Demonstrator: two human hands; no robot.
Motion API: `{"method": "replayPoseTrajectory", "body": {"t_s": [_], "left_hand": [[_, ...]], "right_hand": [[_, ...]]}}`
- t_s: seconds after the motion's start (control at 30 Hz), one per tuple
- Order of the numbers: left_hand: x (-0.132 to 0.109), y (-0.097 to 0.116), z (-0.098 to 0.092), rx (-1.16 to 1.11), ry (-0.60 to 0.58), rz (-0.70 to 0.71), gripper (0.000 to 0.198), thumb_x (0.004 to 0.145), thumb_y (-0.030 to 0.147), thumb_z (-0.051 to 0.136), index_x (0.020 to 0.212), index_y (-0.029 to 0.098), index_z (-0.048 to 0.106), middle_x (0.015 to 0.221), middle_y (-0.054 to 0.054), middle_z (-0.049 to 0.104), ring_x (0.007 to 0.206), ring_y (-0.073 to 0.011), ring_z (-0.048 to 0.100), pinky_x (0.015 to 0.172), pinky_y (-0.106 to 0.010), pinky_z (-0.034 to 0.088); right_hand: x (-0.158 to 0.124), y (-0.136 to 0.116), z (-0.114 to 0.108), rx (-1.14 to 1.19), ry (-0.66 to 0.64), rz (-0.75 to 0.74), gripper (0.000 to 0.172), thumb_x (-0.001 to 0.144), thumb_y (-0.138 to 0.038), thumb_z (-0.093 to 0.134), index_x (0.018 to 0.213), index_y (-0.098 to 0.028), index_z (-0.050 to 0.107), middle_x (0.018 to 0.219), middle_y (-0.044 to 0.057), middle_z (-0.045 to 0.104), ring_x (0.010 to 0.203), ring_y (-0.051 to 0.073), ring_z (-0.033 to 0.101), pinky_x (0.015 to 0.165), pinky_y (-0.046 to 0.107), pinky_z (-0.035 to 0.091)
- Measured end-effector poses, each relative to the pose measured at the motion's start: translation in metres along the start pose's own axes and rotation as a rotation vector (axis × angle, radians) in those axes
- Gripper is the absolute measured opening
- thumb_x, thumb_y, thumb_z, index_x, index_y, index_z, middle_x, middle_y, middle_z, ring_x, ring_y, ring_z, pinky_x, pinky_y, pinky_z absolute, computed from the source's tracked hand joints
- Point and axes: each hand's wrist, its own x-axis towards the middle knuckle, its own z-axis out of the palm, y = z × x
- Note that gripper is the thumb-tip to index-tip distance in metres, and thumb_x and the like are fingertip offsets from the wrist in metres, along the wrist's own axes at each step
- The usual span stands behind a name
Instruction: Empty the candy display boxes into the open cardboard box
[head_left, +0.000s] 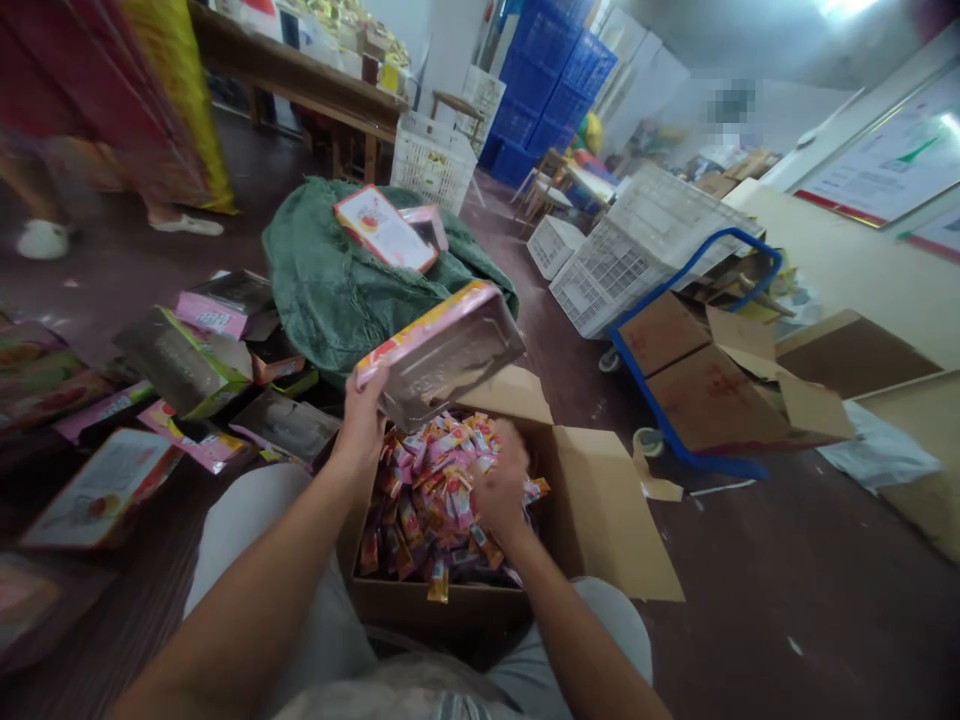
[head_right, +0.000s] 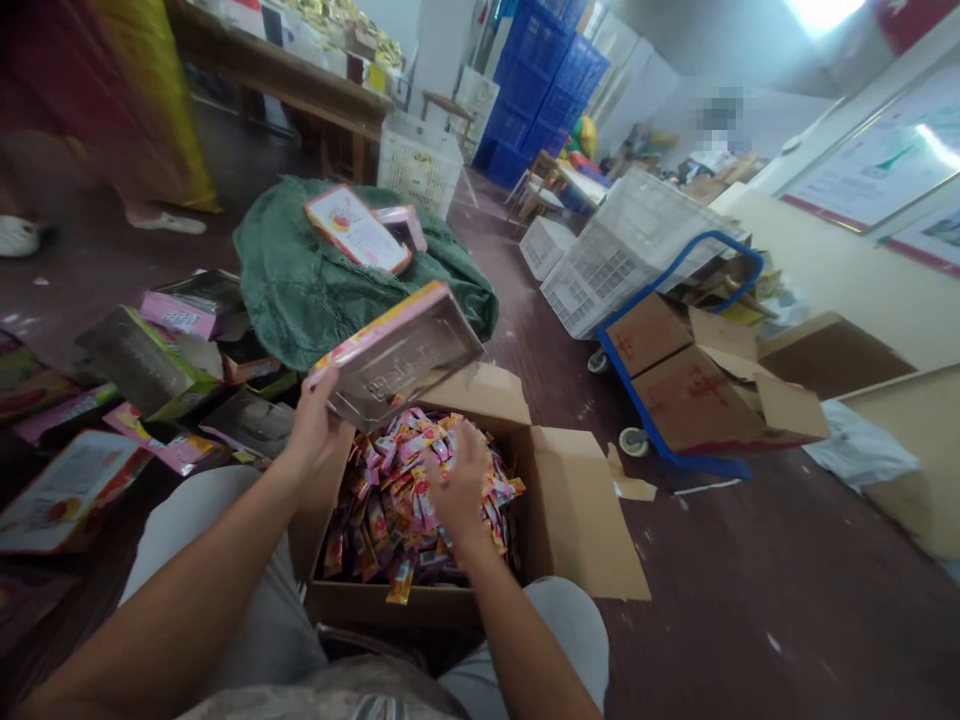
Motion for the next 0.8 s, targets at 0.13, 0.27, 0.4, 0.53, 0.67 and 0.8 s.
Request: {"method": "replayPoseTrajectory", "body": {"t_s": [0.13,0.27,0.4,0.53,0.67,0.8], "left_hand": [[-0.002,0.007,0.0,-0.083,0.078,-0.1,0.038,0.086,0.048,0.073,0.112,0.02,0.066,0.115,-0.003,0.073,0.096,-0.0164,0.07,0.077,-0.022,0.056],[-0.009,0.008,0.013,-0.133,0.171,-0.172,0.02,0.095,0.031,0.066,0.11,0.019,0.071,0.102,0.0,0.076,0.083,-0.0123,0.07,0.076,-0.02,0.057],[-0.012,0.008,0.031,-0.157,0.204,-0.166,0.018,0.098,0.027,0.062,0.109,0.017,0.073,0.1,-0.002,0.077,0.086,-0.0134,0.072,0.086,-0.023,0.059],[-0.007,0.004,0.037,-0.098,0.186,-0.189,0.021,0.101,0.028,0.057,0.109,0.018,0.074,0.098,-0.001,0.077,0.075,-0.0103,0.071,0.083,-0.02,0.059],[0.001,-0.005,0.027,-0.008,0.176,-0.266,0.021,0.1,0.03,0.059,0.112,0.019,0.073,0.094,-0.001,0.077,0.068,-0.0108,0.069,0.072,-0.02,0.06],[0.002,-0.019,0.016,-0.012,0.132,-0.329,0.029,0.093,0.036,0.07,0.116,0.019,0.07,0.092,-0.002,0.076,0.069,-0.0142,0.071,0.071,-0.024,0.061]], "right_hand": [[-0.048,0.004,0.071,-0.276,-0.759,-0.295,0.059,0.092,-0.04,0.065,0.149,-0.03,0.05,0.168,0.013,0.027,0.156,0.038,0.02,0.12,0.074,0.017],[-0.032,0.034,0.087,-0.466,-0.95,-0.112,0.058,0.091,-0.058,0.062,0.137,-0.024,0.063,0.167,0.012,0.03,0.152,0.043,0.026,0.117,0.08,0.01],[-0.003,0.086,0.068,-0.542,-0.875,0.13,0.068,0.09,-0.075,0.051,0.138,-0.029,0.064,0.167,0.01,0.03,0.152,0.044,0.023,0.115,0.081,0.006],[-0.008,0.141,0.045,-0.623,-0.826,0.33,0.064,0.093,-0.075,0.045,0.14,-0.035,0.061,0.171,0.007,0.02,0.151,0.044,0.024,0.115,0.078,0.013],[-0.021,0.172,0.027,-0.687,-0.844,0.416,0.058,0.1,-0.065,0.036,0.14,-0.032,0.062,0.172,0.007,0.016,0.155,0.044,0.015,0.115,0.078,0.014],[-0.009,0.173,0.018,-0.629,-0.952,0.505,0.054,0.1,-0.06,0.042,0.142,-0.031,0.062,0.168,0.008,0.028,0.156,0.042,0.015,0.118,0.074,0.014]]}}
